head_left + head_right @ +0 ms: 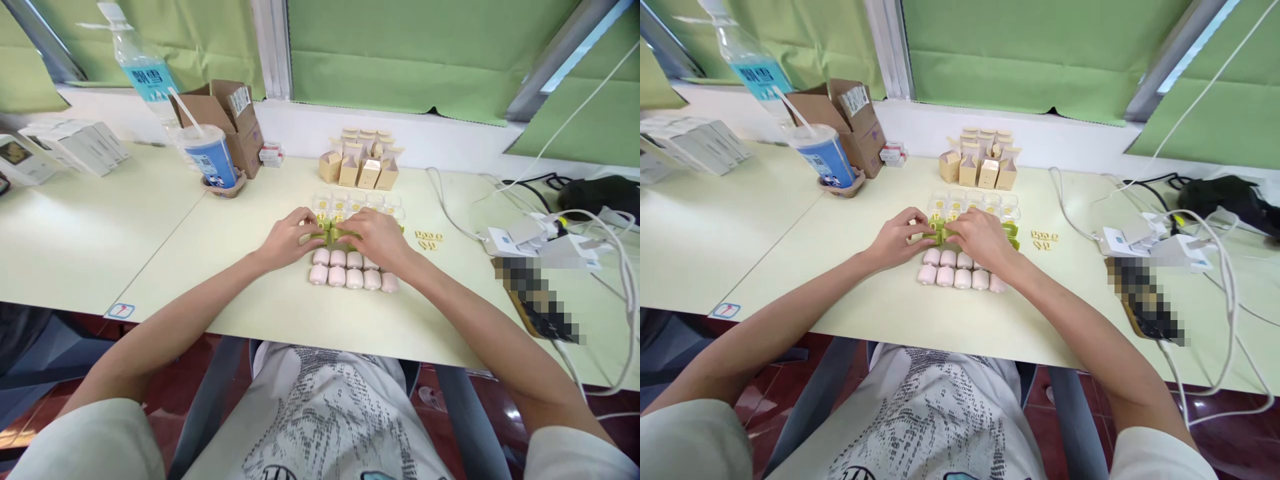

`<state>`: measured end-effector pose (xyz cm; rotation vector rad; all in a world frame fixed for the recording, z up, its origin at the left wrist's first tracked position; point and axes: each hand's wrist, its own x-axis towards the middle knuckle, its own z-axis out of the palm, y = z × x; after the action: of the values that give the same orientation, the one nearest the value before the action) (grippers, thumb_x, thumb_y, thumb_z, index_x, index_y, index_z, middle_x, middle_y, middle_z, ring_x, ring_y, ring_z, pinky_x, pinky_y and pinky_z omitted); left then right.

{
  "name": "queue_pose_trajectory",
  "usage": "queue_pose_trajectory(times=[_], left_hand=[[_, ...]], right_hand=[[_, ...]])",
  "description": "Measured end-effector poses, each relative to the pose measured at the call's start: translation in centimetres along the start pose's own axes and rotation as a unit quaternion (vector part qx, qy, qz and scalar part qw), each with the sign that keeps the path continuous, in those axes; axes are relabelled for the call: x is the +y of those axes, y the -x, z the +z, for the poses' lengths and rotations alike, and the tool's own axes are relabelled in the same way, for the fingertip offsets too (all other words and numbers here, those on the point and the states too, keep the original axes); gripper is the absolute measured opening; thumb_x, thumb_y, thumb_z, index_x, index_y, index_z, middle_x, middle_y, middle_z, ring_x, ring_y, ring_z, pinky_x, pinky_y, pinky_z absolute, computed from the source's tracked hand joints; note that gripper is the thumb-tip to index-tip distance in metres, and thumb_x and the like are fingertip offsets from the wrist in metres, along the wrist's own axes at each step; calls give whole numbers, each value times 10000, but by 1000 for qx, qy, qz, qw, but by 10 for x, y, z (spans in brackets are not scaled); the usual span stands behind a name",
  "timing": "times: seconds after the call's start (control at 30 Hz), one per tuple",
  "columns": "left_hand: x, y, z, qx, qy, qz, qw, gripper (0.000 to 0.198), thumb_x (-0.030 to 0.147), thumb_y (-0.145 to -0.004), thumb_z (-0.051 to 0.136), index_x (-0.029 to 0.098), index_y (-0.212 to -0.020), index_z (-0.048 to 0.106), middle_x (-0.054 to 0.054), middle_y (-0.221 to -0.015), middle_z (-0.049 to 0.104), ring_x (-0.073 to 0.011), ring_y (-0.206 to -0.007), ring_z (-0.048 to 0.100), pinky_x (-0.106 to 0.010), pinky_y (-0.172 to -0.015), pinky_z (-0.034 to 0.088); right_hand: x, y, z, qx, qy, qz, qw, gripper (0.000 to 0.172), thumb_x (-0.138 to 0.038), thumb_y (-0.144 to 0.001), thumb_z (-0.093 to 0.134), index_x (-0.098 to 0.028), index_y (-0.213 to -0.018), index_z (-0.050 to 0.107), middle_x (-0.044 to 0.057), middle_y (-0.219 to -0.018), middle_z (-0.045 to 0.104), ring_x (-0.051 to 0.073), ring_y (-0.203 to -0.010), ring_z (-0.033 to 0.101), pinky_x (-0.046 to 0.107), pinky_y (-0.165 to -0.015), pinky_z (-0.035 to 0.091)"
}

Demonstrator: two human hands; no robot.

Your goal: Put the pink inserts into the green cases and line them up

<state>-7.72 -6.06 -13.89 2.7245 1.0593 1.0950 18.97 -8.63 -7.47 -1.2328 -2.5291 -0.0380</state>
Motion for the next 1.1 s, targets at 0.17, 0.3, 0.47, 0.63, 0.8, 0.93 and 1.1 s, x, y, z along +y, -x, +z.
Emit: queue_pose_trajectory(times=[0.17,0.3,0.47,0.63,0.8,0.93,1.1], left_hand=[[0,0,-2,-28,-27,4,999,237,424,-1097,689,241,-1125,838,-93,-1157,754,-228,-1056,737,-353,-857,587],[1,0,-5,-32,-30,11,999,255,425,-1110,673,228,-1130,835,-83,-1151,767,-201,-964,742,-330,-806,569],[1,0,-5,-25,-38,15,999,238,422,-1099,700,234,-1131,844,-68,-1149,772,-158,-806,696,-308,-711,517],[0,0,-3,-21,-10,19,1000,223,412,-1094,711,231,-1124,837,-73,-1142,754,-156,-811,693,-297,-710,534],[1,0,-1,-22,5,14,1000,242,416,-1108,681,216,-1102,818,-82,-1145,745,-157,-829,696,-290,-684,550],[1,0,1,-27,15,1,1000,281,453,-1114,666,214,-1153,809,-89,-1162,738,-160,-833,698,-303,-697,579],[0,1,2,-22,10,-5,1000,270,447,-1112,671,216,-1156,803,-89,-1168,733,-169,-869,717,-313,-726,601]], right_hand=[[-8,-1,11,-26,54,-19,998,201,-267,-1087,745,-198,-1212,887,115,-1121,872,336,-1124,691,457,-937,528],[-4,-2,23,-10,39,-24,999,164,-263,-1070,771,-209,-1170,890,127,-1143,842,327,-1128,667,461,-958,530],[2,-1,25,5,-11,-25,1000,173,-243,-1094,719,-226,-1110,891,129,-1214,766,275,-1045,684,444,-980,555],[2,0,22,-1,-40,12,999,184,-213,-1097,699,-174,-1043,870,140,-1225,726,236,-932,677,404,-897,561],[2,-2,23,7,-69,18,997,198,-204,-1103,682,-160,-1001,845,141,-1197,706,234,-938,677,397,-882,553],[5,-3,24,2,-71,2,997,274,-174,-1122,599,-162,-1016,852,143,-1202,715,248,-969,682,412,-902,560],[7,-3,24,-1,-63,-9,998,306,-168,-1120,564,-182,-1038,858,133,-1225,730,256,-974,687,430,-911,577]])
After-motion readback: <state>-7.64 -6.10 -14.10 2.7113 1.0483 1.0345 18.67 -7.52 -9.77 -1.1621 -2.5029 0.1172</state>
